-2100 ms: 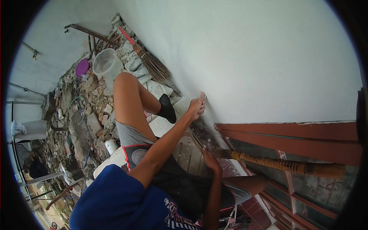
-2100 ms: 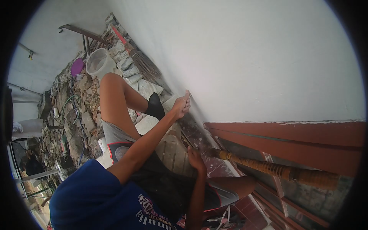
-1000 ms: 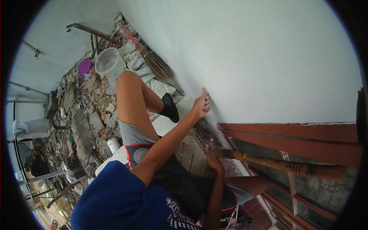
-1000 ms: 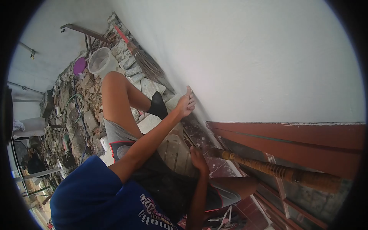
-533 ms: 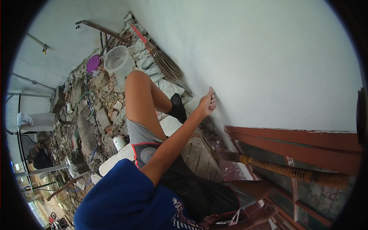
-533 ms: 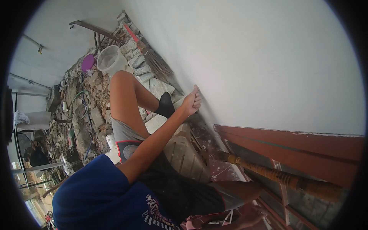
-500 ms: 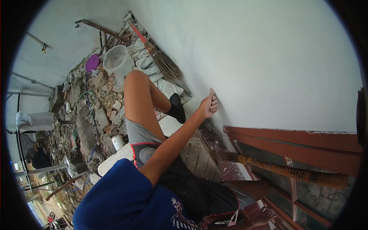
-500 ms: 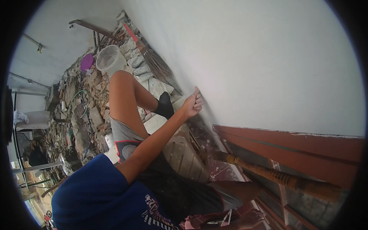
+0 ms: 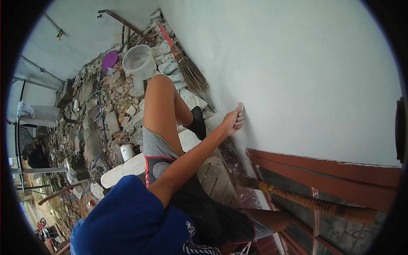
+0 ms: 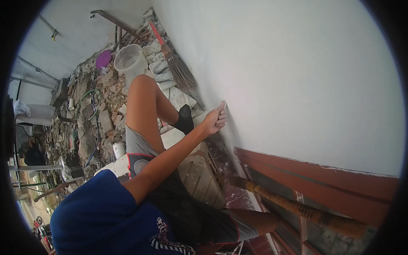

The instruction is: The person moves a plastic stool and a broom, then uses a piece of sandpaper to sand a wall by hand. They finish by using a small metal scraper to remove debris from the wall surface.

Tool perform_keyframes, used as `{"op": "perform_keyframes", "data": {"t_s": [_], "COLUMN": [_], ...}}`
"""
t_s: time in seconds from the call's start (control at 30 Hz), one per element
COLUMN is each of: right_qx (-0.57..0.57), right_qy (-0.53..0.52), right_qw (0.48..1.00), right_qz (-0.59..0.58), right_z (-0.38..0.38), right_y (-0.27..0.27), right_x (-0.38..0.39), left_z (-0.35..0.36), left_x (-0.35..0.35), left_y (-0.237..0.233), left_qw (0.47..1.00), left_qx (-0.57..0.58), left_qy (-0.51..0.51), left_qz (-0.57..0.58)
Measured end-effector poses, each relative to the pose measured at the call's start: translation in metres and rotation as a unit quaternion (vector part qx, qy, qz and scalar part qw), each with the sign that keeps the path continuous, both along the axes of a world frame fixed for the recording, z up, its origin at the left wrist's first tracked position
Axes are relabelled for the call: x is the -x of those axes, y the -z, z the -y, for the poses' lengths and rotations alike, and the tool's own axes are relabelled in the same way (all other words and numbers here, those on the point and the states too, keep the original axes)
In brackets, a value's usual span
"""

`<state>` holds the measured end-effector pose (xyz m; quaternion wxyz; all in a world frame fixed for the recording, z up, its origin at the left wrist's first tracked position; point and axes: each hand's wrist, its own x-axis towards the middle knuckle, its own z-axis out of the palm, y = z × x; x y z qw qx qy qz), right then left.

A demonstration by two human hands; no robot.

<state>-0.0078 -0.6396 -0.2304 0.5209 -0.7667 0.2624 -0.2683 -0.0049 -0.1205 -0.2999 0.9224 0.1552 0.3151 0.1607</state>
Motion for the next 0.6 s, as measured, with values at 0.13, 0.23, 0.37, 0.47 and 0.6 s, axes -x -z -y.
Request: {"op": "perform_keyframes", "data": {"t_s": [0.13, 0.23, 0.37, 0.47, 0.6], "right_qx": [0.004, 0.002, 0.002, 0.007, 0.004], "right_qy": [0.01, 0.022, 0.037, 0.028, 0.038], "right_qw": [1.0, 1.0, 0.999, 1.0, 0.999], "right_qz": [0.0, 0.004, 0.009, 0.011, 0.01], "right_z": [0.003, 0.004, 0.006, 0.008, 0.008], "right_y": [-0.003, -0.001, 0.005, 0.003, 0.001], "right_x": [0.0, 0.002, 0.008, 0.004, -0.001], "left_z": [0.034, 0.047, 0.031, 0.009, 0.033], "left_x": [0.003, 0.001, -0.008, -0.003, -0.006], "left_y": [0.023, 0.039, 0.028, 0.003, -0.001], "left_qw": [0.993, 0.978, 0.996, 0.999, 0.998], "left_qx": [0.022, 0.012, 0.044, 0.03, 0.045], "left_qy": [0.113, 0.181, 0.035, -0.028, 0.021], "left_qz": [-0.008, -0.1, -0.064, -0.001, 0.024]}}
